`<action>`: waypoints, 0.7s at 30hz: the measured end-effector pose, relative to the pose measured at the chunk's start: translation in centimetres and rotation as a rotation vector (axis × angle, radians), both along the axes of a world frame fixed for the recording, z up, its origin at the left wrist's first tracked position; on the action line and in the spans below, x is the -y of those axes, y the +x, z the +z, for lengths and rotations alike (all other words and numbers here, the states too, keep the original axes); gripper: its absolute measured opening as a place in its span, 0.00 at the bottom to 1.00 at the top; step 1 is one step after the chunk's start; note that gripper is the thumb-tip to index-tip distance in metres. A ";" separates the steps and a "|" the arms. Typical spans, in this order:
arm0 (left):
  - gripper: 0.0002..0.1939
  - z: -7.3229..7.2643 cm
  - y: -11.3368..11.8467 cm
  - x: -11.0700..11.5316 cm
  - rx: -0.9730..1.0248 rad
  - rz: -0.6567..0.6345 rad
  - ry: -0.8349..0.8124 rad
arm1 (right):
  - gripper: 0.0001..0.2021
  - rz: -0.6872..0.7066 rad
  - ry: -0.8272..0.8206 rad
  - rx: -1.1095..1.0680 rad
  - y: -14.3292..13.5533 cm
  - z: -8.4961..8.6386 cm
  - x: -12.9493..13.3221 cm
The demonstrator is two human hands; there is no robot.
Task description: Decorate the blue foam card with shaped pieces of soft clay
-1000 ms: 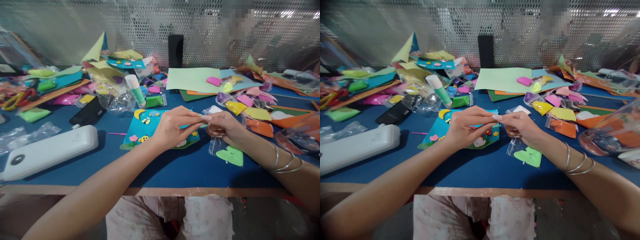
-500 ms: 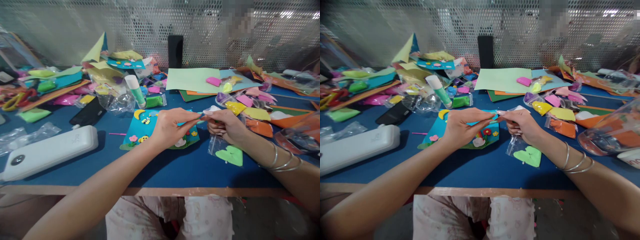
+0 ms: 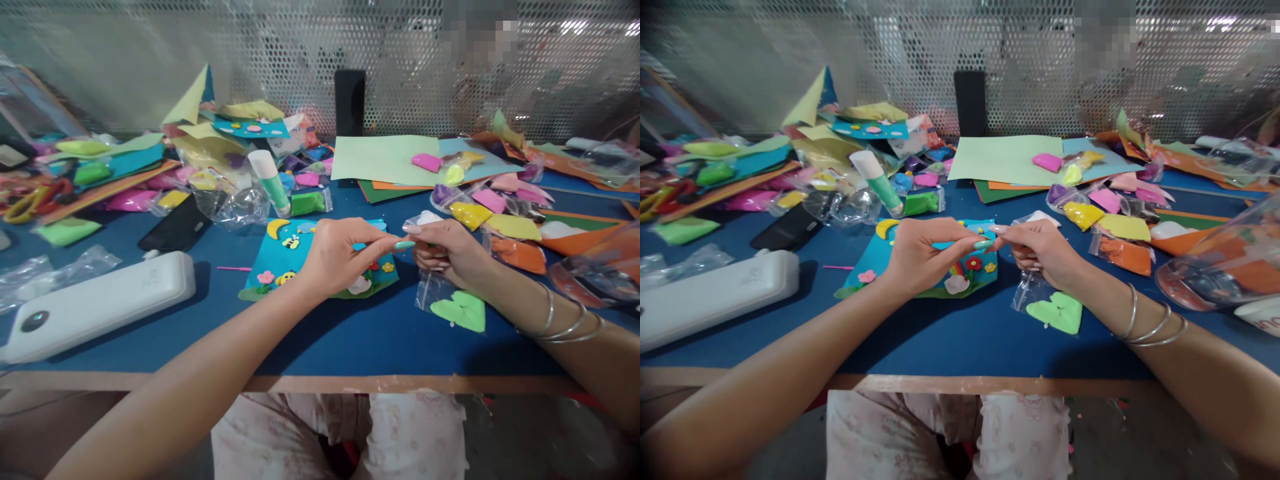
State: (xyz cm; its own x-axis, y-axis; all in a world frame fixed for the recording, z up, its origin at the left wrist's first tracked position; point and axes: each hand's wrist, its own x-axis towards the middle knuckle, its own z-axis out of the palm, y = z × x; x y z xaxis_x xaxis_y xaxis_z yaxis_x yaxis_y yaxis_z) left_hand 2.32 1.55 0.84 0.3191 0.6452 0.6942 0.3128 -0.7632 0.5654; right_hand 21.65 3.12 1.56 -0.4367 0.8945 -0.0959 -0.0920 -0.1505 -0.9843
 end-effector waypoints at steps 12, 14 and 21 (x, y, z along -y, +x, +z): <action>0.06 -0.4 0.0 -0.2 0.024 0.042 0.076 | 0.13 0.016 0.001 0.002 0.1 -0.2 -0.1; 0.07 -0.5 0.0 -0.3 0.017 0.035 0.093 | 0.16 0.042 0.019 0.007 0.1 -0.3 -0.1; 0.07 -0.6 0.4 -0.2 0.004 -0.028 0.120 | 0.20 0.159 0.125 0.108 -0.1 -0.5 0.4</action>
State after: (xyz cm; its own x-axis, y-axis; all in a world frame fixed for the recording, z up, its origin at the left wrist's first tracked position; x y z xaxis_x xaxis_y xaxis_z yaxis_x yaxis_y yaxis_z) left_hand 2.69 1.80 0.20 0.3328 0.5480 0.7674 0.2886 -0.8340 0.4703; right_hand 21.53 2.68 1.06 -0.5661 0.8232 -0.0426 0.0304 -0.0307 -0.9991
